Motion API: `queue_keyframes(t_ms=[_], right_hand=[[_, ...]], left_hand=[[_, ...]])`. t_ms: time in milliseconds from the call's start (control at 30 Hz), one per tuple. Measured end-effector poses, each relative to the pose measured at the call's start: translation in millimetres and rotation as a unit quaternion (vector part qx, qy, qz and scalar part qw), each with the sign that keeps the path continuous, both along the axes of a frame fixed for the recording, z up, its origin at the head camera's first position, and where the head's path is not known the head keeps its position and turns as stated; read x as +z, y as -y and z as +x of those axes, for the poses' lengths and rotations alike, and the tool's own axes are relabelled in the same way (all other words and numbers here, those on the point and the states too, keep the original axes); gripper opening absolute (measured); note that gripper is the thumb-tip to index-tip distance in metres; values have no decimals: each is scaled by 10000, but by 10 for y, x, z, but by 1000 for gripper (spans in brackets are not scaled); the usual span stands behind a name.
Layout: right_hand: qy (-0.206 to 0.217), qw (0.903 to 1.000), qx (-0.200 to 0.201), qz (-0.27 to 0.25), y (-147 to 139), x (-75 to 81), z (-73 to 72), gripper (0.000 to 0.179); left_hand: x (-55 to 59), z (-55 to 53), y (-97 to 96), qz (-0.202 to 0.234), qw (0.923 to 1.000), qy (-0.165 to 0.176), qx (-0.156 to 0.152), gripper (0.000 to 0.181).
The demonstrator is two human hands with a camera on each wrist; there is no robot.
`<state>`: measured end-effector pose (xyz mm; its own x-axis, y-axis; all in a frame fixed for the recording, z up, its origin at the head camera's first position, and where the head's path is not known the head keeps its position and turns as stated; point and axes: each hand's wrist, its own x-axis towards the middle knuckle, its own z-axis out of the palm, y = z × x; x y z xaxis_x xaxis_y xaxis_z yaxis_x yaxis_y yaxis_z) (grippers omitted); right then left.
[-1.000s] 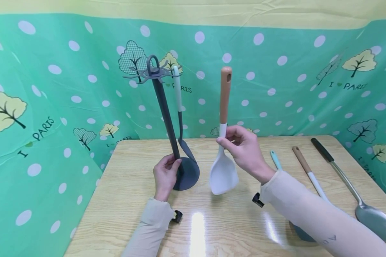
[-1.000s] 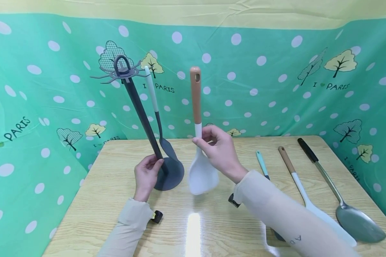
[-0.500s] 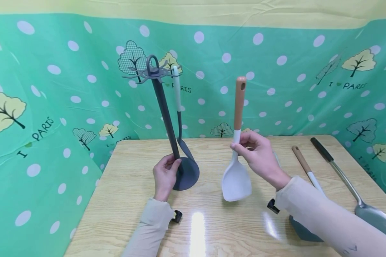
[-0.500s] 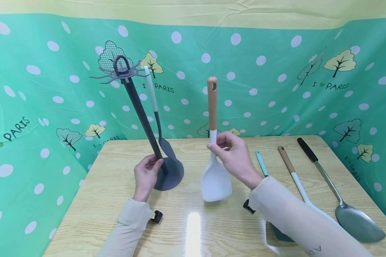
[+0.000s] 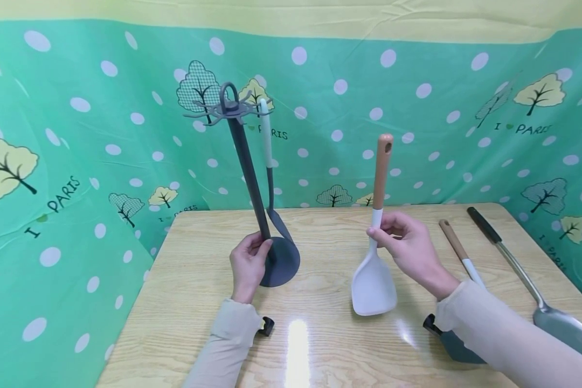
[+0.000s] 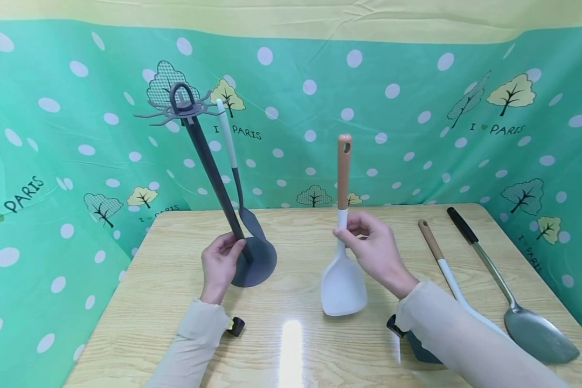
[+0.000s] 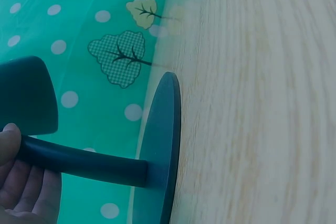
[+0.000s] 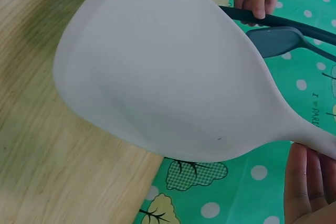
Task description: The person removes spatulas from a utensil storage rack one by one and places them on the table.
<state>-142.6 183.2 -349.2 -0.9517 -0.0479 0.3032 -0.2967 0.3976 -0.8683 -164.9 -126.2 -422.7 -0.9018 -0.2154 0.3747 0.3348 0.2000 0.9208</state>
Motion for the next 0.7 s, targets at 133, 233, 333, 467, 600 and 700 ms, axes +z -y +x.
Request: queue_keyframes(t_ms=[133, 233, 333, 467, 600, 700], right_hand=[[24, 9999, -85, 90, -62, -11, 50, 20], [44, 9997, -131, 215, -114, -38, 79, 19], [81, 9995, -138, 262, -161, -75, 99, 19], [139, 9993, -152, 313, -212, -113, 127, 18], [194, 9988, -188, 405, -249, -132, 167, 18], [245, 9984, -220, 449, -272, -140, 208, 20]], left_hand=[[7, 3, -3, -45, 10000, -4, 35, 20], [12, 5, -5, -38, 10000, -14, 46, 20], [15, 5, -7, -12, 10000, -35, 42, 20], [16, 5, -9, -8, 10000, -35, 44, 20], [17, 9, -7, -36, 10000, -11, 37, 20], [19, 12, -5, -30, 10000, 2, 21, 20]])
